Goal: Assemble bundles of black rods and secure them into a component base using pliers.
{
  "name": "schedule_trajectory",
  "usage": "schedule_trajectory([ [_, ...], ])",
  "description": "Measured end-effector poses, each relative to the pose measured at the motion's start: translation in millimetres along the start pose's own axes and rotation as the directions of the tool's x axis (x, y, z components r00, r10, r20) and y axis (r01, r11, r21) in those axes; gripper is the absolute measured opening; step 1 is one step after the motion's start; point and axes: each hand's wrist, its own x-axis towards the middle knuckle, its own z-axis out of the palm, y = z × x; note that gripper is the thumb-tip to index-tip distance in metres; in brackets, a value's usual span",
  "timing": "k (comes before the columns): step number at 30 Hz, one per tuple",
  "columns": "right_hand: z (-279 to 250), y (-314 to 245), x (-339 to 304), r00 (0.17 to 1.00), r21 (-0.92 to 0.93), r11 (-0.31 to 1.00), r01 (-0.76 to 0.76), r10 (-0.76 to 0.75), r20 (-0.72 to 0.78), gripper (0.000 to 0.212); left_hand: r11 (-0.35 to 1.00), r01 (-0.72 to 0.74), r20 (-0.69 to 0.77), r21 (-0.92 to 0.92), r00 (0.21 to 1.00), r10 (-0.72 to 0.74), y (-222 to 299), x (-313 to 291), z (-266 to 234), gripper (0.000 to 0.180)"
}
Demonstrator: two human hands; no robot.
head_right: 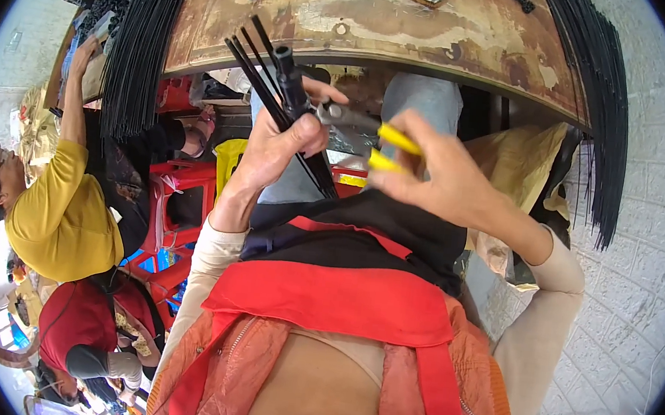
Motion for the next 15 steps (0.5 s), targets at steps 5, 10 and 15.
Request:
schedule_trajectory([
  [5,-11,-16,9,0.997,-0.080,0.995,0.056,-0.060,-0.052,0.026,1.000,0.013,0.010,-0.011,1.000,-0.013,4,-2,1,0.041],
  [10,-5,11,15,0.535,0.532,0.278,-0.800,-0.072,0.842,0.043,1.000,-0.027,0.134,-0.013,0.991,0.028,3,-1,-2,0.052],
  [15,5,10,10,0.957,-0.220,0.950,0.222,-0.256,-0.138,0.037,0.999,-0.034,0.003,0.041,0.999,0.034,-2,-4,-3,0.041],
])
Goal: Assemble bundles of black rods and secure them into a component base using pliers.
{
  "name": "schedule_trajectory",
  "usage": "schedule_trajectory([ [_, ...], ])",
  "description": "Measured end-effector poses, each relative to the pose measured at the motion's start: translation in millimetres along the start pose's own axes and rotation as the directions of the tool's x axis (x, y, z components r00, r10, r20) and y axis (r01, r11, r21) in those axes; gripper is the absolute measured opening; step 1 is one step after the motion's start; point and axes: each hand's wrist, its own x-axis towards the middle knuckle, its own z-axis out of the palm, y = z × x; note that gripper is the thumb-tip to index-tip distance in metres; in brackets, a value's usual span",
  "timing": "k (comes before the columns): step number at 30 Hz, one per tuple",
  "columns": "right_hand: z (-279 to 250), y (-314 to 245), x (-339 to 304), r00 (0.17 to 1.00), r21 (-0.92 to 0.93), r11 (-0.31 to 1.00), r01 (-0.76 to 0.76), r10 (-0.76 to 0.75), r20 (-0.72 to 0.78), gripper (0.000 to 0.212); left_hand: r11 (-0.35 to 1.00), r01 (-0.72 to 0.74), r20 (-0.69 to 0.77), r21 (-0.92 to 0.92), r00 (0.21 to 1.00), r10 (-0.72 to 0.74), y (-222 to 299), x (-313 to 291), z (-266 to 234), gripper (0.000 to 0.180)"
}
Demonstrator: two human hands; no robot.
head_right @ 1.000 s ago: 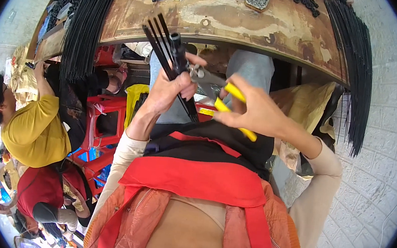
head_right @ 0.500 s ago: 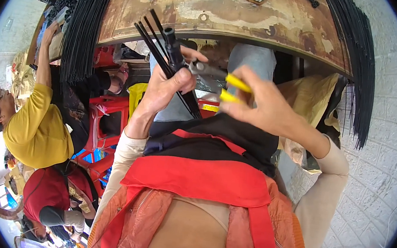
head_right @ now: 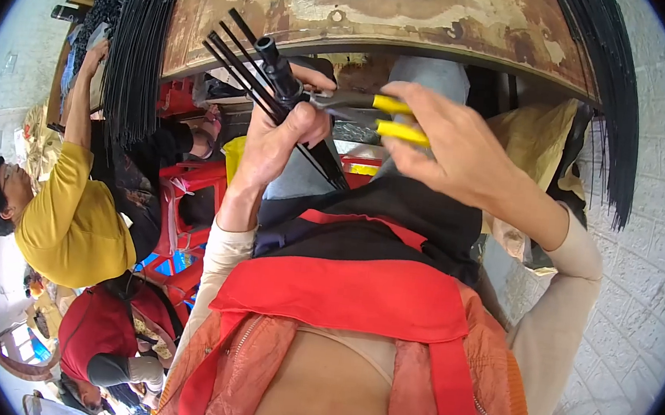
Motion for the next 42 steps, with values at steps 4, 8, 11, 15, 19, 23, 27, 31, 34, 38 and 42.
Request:
schedule_trajectory([
  [4,-8,-21,15,0.715,0.156,0.764,-0.626,0.482,0.507,0.020,1.000,-0.023,-0.012,-0.013,1.000,0.023,-4,-4,-1,0.028],
  [8,19,-5,1,0.924,0.150,0.932,-0.330,0.286,0.252,0.023,1.000,0.002,0.025,0.005,1.000,-0.002,-4,-5,-4,0.029],
  [11,9,-9,7,0.896,0.162,0.909,-0.385,0.325,0.303,0.023,0.999,-0.047,0.000,-0.021,0.999,0.047,-7,-3,-5,0.028],
  [15,-4,-19,14,0.804,0.119,0.867,-0.484,0.387,0.450,0.024,0.997,-0.058,0.014,-0.052,0.998,0.059,-8,-5,-9,0.028],
  [19,1,-18,6,0.811,0.360,0.762,-0.538,0.351,0.468,0.040,0.999,-0.035,0.021,-0.031,0.999,0.035,-6,-6,-6,0.027],
  [23,-10,-28,12,0.738,0.451,0.624,-0.638,0.328,0.590,0.043,0.999,-0.031,0.023,0.035,0.999,0.030,-4,-8,-5,0.037],
  [27,-22,-40,17,0.653,0.445,0.523,-0.727,0.326,0.683,0.044,1.000,-0.016,0.006,0.014,1.000,0.016,-4,-10,-6,0.032],
  [31,-26,-37,20,0.637,0.430,0.518,-0.739,0.330,0.697,0.043,0.998,-0.004,0.037,-0.058,0.999,0.006,-3,-5,-5,0.027],
  [34,-23,-33,18,0.641,0.385,0.567,-0.728,0.365,0.675,0.042,0.998,0.022,0.029,-0.065,0.999,-0.020,-2,-2,-4,0.023],
  [38,-20,-25,27,0.670,0.274,0.656,-0.703,0.484,0.563,0.030,1.000,0.013,-0.007,0.001,1.000,-0.013,-5,6,-10,0.016],
  [42,-19,64,53,0.972,-0.170,0.979,0.116,-0.147,-0.182,0.015,0.992,-0.062,-0.126,-0.108,0.991,0.049,-10,33,-14,0.038],
])
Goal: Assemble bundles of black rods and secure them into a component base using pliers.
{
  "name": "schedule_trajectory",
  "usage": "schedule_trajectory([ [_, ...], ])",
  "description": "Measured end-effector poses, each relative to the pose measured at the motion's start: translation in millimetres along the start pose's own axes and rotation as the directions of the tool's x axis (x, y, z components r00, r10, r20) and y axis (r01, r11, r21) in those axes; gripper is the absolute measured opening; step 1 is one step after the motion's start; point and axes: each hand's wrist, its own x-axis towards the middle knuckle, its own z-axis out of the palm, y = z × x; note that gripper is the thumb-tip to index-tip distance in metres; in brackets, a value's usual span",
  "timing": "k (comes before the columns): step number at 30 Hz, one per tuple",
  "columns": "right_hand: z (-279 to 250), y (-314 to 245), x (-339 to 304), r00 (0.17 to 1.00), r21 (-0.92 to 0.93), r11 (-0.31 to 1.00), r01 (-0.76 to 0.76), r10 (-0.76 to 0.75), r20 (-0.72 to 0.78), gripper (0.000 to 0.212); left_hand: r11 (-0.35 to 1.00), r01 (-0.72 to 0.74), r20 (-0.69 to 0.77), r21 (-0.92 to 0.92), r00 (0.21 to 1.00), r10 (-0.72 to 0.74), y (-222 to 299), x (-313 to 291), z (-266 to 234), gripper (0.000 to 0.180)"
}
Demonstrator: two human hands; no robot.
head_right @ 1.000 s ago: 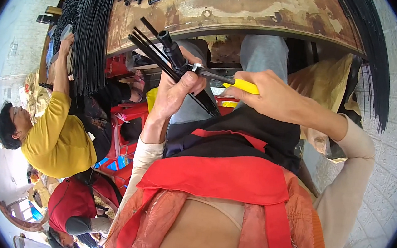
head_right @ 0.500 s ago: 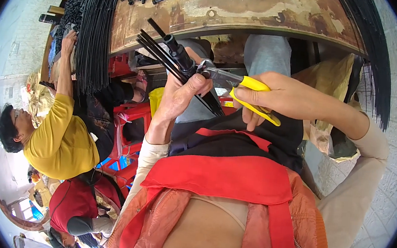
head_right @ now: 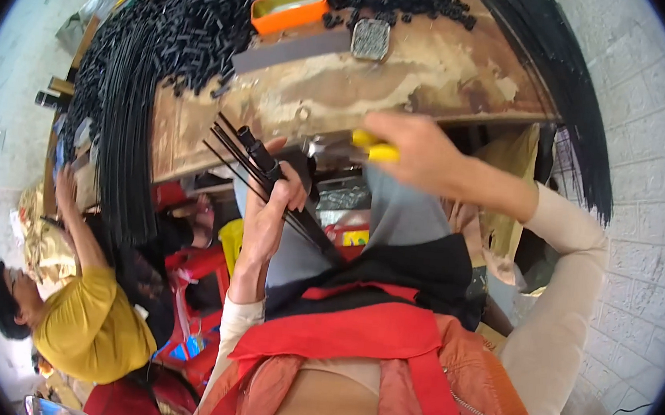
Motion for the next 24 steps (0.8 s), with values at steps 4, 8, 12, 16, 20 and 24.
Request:
schedule_trajectory([
  [4,-28,83,64,0.987,-0.397,0.907,-0.142,0.158,0.008,0.021,0.998,0.040,0.024,0.045,0.999,-0.041,-12,17,-7,0.053],
  [8,-27,136,97,0.999,-0.605,0.796,0.022,0.008,0.047,0.020,0.991,0.126,0.097,0.051,0.987,-0.131,-14,32,-11,0.058],
  [12,-22,152,108,0.999,-0.677,0.735,0.039,-0.004,0.052,0.020,0.991,0.133,0.099,-0.021,0.986,-0.130,-18,35,-13,0.051],
  [16,-28,146,111,0.991,-0.595,0.800,-0.077,0.126,0.041,0.019,0.992,0.123,0.097,-0.030,0.988,-0.119,-14,30,-10,0.049],
  [20,-33,151,120,0.936,-0.383,0.861,-0.336,0.349,-0.037,0.020,0.996,0.092,0.095,-0.004,0.991,-0.091,-8,19,-3,0.048],
  [24,-51,168,131,0.762,0.180,0.741,-0.647,0.626,0.163,0.020,0.999,0.039,0.104,0.027,0.994,-0.041,-2,4,4,0.048],
])
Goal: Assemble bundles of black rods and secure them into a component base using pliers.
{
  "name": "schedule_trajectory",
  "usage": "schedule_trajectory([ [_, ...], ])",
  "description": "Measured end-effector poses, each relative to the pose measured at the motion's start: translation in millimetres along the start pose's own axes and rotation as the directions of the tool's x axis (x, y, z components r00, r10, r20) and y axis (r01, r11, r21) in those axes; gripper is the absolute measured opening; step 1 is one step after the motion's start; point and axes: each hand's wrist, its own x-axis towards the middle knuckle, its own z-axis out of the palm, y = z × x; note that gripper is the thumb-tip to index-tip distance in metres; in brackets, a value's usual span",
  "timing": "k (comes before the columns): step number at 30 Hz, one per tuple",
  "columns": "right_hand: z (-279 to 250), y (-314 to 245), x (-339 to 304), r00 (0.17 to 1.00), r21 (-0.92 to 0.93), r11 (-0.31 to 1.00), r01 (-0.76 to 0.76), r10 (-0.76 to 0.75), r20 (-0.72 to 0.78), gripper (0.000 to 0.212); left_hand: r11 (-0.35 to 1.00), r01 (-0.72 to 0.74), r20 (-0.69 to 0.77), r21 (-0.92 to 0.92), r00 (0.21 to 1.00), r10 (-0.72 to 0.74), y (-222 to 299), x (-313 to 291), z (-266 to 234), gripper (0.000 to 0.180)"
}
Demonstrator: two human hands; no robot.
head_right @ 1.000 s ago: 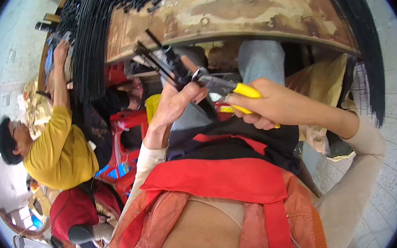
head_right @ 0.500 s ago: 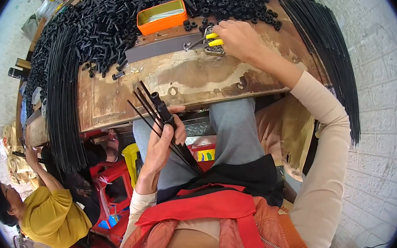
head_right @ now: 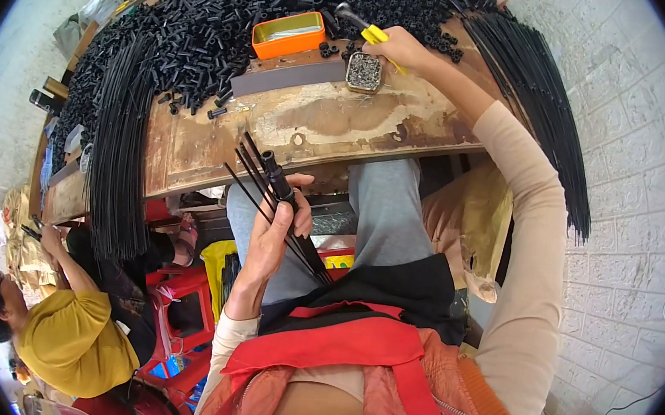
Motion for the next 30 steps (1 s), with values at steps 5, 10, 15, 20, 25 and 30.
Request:
schedule_trajectory([
  [5,-2,2,-5,0.973,0.526,0.819,-0.231,0.188,0.134,0.018,0.999,-0.014,0.020,0.041,1.000,0.013,2,-28,1,0.049],
  [10,20,-13,-47,0.951,0.741,0.610,-0.281,0.074,0.300,0.016,0.969,-0.076,-0.011,0.236,0.997,0.081,16,-42,-4,0.034],
  [15,77,-48,-132,0.945,0.760,0.605,-0.237,-0.037,0.324,0.018,0.997,-0.025,0.045,0.067,0.999,0.022,23,-44,1,0.037],
  [20,129,-89,-217,0.960,0.702,0.711,0.031,-0.218,0.178,0.014,0.992,-0.118,-0.004,0.053,0.993,0.119,12,-37,4,0.073],
  [25,156,-98,-256,0.956,0.755,0.634,0.166,-0.291,0.034,0.006,0.986,-0.077,-0.034,0.146,0.996,0.083,17,-43,15,0.081],
  [30,157,-94,-264,0.939,0.626,0.721,0.297,-0.340,-0.053,0.003,0.973,-0.071,0.006,0.222,0.997,0.071,16,-44,14,0.083],
])
